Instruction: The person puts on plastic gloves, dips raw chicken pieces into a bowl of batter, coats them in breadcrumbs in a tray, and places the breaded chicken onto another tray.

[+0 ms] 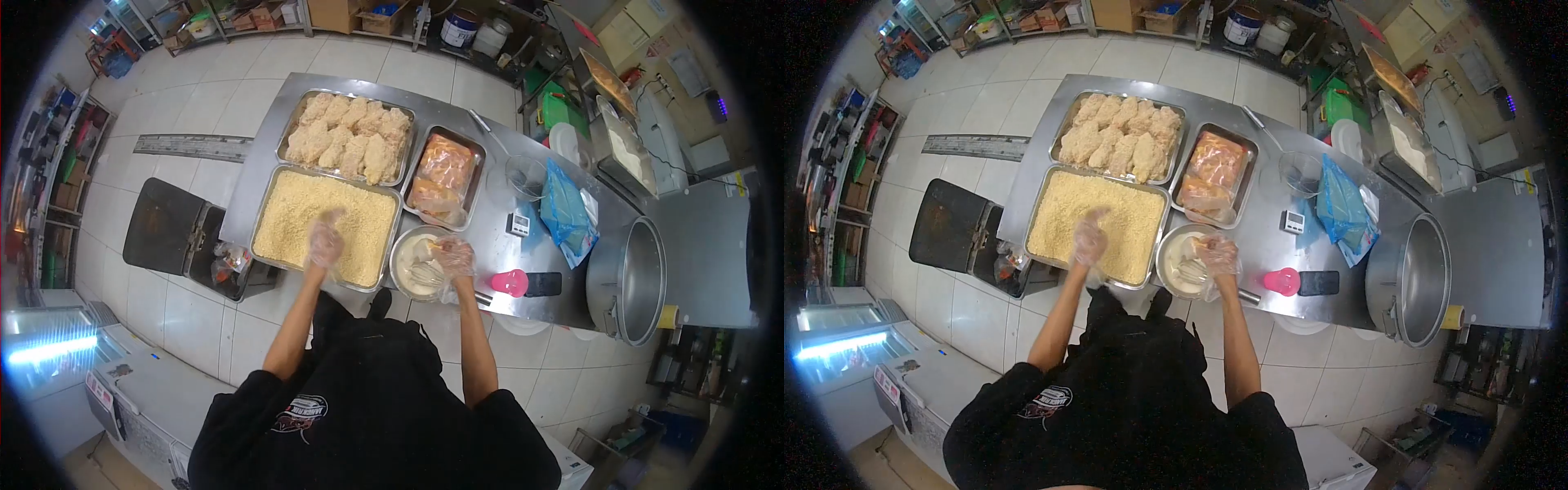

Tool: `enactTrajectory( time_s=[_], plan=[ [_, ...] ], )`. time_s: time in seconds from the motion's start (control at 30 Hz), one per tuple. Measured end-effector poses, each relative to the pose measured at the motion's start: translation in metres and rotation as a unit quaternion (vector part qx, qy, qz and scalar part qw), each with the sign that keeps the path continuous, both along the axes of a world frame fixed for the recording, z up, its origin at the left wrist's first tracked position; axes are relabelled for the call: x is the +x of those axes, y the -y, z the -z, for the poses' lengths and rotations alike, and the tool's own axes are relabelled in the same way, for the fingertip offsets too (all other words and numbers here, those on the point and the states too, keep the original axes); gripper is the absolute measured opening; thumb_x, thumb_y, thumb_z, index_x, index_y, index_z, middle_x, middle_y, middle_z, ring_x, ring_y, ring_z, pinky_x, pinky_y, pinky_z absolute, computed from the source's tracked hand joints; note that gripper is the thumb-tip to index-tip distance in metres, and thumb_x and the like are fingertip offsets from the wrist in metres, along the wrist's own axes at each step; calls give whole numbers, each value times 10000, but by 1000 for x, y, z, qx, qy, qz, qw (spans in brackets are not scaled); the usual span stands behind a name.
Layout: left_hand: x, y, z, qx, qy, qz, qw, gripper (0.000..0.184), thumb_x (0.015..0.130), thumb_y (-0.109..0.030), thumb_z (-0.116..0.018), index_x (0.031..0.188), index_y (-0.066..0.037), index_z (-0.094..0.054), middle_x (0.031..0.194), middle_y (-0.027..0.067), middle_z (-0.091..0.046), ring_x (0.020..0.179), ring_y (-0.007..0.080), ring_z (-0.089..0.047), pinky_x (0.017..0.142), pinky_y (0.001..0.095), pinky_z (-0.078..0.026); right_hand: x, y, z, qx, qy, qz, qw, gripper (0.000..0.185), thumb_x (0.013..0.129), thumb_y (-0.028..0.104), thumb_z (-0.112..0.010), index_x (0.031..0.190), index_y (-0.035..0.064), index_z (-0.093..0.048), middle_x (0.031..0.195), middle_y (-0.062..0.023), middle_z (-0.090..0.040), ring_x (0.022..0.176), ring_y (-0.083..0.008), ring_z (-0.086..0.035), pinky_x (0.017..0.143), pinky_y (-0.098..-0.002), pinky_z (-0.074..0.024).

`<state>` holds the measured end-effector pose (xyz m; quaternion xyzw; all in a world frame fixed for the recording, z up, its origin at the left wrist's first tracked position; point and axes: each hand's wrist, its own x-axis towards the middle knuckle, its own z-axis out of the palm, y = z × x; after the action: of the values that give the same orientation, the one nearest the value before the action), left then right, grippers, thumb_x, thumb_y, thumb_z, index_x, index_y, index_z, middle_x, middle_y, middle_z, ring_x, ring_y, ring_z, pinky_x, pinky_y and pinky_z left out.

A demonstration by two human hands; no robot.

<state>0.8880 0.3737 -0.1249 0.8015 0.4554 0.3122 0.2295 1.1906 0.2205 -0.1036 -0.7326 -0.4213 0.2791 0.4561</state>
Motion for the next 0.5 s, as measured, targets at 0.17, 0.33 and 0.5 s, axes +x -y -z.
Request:
enactTrajectory(
  time_s=[0.17,0.33,0.5],
  plan=[
    [-45,-79,24,58,-209,36,976,583,747,-110,-477,1322,-49,-402,1359,196,-393,1261,341,-356,1055,429,-267,-14,16,-48,46,23,77,996,166,663,56,-728,795,45,-628,687,-16,-605,618,-78,-541,546,-236,-453],
    [-70,-73,64,-60,-157,231,958,634,755,-150,-495,1357,-26,-339,1359,182,-385,1280,324,-326,1075,408,-252,-39,18,-91,92,-65,135,984,183,684,27,-716,828,30,-603,701,-20,-590,609,-88,-532,541,-238,-440],
    [-78,-63,14,-71,-305,264,912,662,731,-156,-509,1358,-31,-337,1373,172,-377,1262,341,-354,1070,392,-261,-59,14,-113,-33,36,222,974,157,663,99,-706,792,40,-638,701,-35,-614,633,-106,-558,575,-252,-453]
  ],
)
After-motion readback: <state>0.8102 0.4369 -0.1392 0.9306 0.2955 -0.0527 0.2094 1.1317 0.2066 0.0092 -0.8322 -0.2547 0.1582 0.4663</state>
